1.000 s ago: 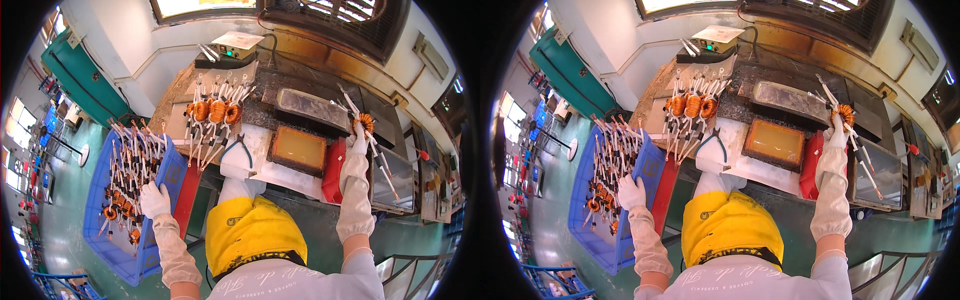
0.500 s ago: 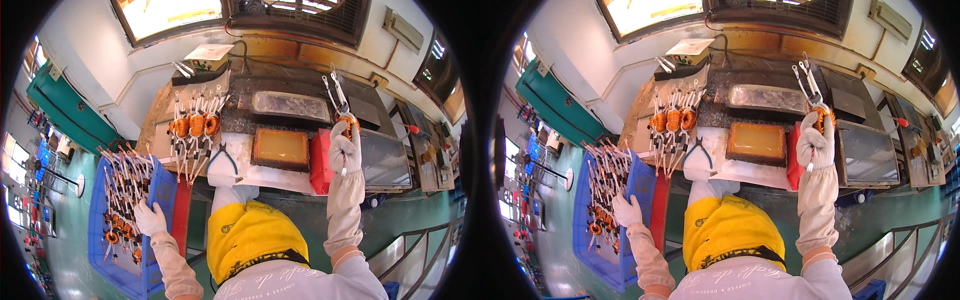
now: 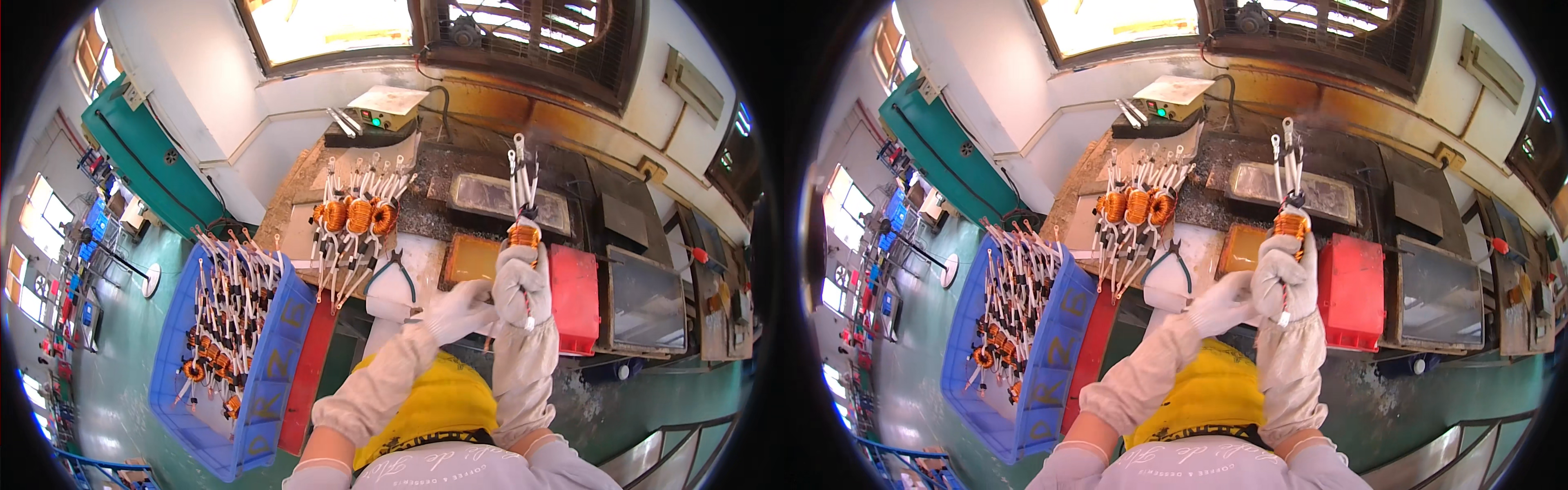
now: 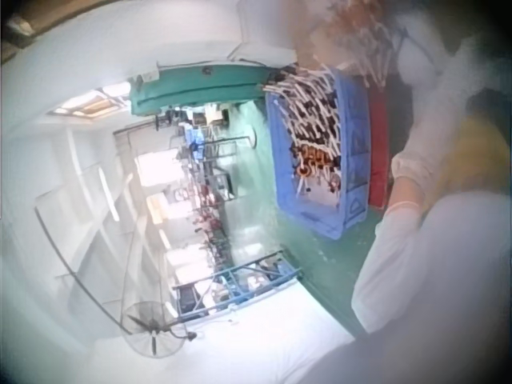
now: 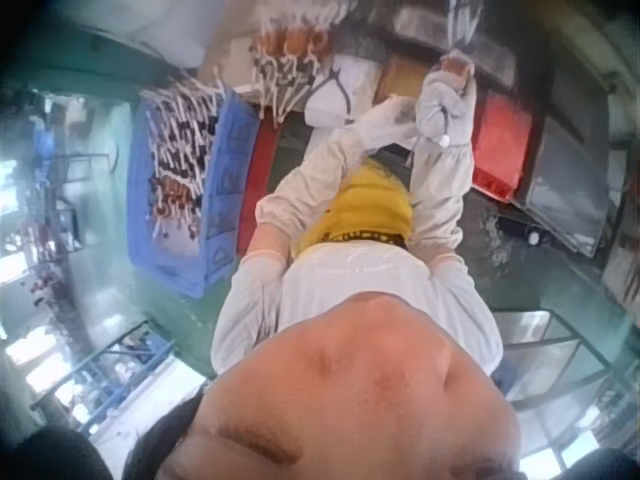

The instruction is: The person dips the wire leads of copper coils into a liquid flux, then into a solder bath, holding the coils with pliers.

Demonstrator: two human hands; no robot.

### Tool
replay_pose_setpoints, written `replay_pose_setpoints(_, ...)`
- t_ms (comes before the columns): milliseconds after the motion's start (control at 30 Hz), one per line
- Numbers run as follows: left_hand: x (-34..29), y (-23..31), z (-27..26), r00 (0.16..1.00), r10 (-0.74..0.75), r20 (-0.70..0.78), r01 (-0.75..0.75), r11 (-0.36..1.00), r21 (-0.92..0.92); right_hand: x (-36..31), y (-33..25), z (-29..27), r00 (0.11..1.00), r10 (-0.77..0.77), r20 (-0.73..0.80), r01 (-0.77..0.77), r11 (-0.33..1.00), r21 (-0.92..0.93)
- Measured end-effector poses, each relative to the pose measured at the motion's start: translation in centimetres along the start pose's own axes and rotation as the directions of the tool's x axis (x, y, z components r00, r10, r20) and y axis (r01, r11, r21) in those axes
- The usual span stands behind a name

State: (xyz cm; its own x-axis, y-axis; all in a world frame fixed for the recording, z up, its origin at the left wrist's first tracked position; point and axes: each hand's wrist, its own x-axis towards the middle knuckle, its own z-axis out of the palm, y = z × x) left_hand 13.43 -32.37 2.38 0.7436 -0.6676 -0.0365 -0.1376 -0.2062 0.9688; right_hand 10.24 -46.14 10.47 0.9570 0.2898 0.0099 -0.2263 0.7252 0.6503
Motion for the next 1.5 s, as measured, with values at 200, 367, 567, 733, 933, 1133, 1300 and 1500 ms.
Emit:
replay_pose_setpoints(200,6.2,-3.1,0.7,0.915,0.397,-0.067,-0.394,0.848,-0.355,1.9,1.2,-1.9,0.988,0.120,0.093,-0.121,0.993,0.003)
replay_pose_setpoints(367,4.5,0.1,-1.5,0.973,0.211,-0.092,-0.223,0.772,-0.595,2.7,2.1,-1.5,0.986,0.157,0.055,-0.161,0.983,0.082)
replay_pose_setpoints(567,3.8,1.1,-5.7,0.996,-0.087,-0.031,0.044,0.738,-0.674,2.1,-1.1,-3.2,0.993,0.115,-0.039,-0.111,0.728,-0.677)
replay_pose_setpoints(733,3.2,1.6,-8.3,0.990,-0.136,0.022,0.114,0.711,-0.694,2.9,-2.5,-5.1,0.797,-0.426,0.428,0.036,-0.674,-0.738)
replay_pose_setpoints(933,3.1,0.9,-8.7,0.993,-0.117,0.031,0.098,0.629,-0.771,3.0,-1.4,-6.0,0.903,-0.033,0.428,-0.114,-0.980,0.166)
replay_pose_setpoints(1133,3.6,0.4,-10.0,0.989,-0.089,0.120,0.149,0.544,-0.826,4.3,-1.9,-1.3,0.720,0.053,0.692,0.219,-0.963,-0.154)
replay_pose_setpoints(1300,3.8,2.2,-9.3,0.981,-0.137,0.137,0.189,0.531,-0.826,9.5,-2.8,5.3,0.780,0.204,0.591,0.066,-0.967,0.246)
replay_pose_setpoints(1500,4.4,2.2,-9.2,0.974,-0.093,0.205,0.222,0.554,-0.802,13.2,-3.6,7.7,0.927,0.181,0.328,-0.016,-0.856,0.517)
